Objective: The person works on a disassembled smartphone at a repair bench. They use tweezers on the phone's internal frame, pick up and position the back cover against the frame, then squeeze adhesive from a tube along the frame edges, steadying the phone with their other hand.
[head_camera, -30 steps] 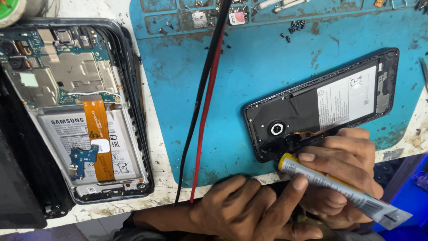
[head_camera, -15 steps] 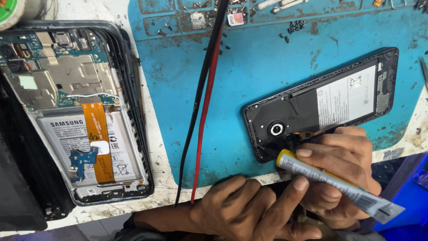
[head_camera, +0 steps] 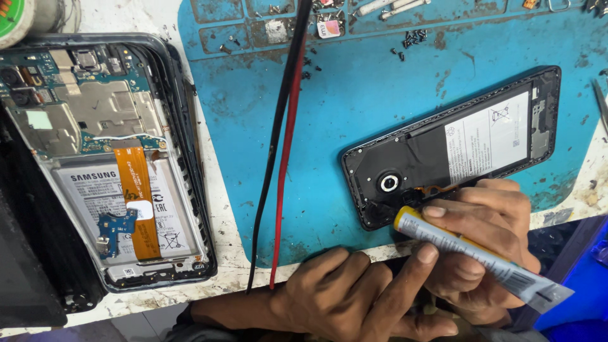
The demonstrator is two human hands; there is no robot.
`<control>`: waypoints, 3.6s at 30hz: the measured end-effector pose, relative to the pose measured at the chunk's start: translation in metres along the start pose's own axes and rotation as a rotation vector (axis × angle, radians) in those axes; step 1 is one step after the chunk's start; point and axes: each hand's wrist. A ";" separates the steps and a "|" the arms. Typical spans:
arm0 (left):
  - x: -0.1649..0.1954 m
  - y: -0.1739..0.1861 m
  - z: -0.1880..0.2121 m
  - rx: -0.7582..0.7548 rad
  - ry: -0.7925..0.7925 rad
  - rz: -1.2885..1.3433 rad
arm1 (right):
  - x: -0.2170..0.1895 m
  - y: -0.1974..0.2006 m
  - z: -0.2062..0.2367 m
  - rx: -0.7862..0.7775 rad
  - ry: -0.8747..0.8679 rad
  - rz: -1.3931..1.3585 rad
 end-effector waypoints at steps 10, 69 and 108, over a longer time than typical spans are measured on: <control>-0.001 0.000 -0.002 -0.007 -0.011 0.010 | 0.007 -0.003 0.004 0.045 0.038 0.021; 0.004 -0.006 -0.002 -0.030 -0.022 -0.025 | 0.012 0.004 0.016 0.161 -0.069 -0.117; 0.002 -0.008 0.000 0.022 -0.029 -0.022 | 0.016 -0.009 0.014 0.252 -0.048 -0.145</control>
Point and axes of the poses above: each hand's wrist, its own z-axis away from the middle knuckle, its own y-axis out of the back of the hand, x = y × z, and after that the axes turned 6 degrees about -y, right-handed
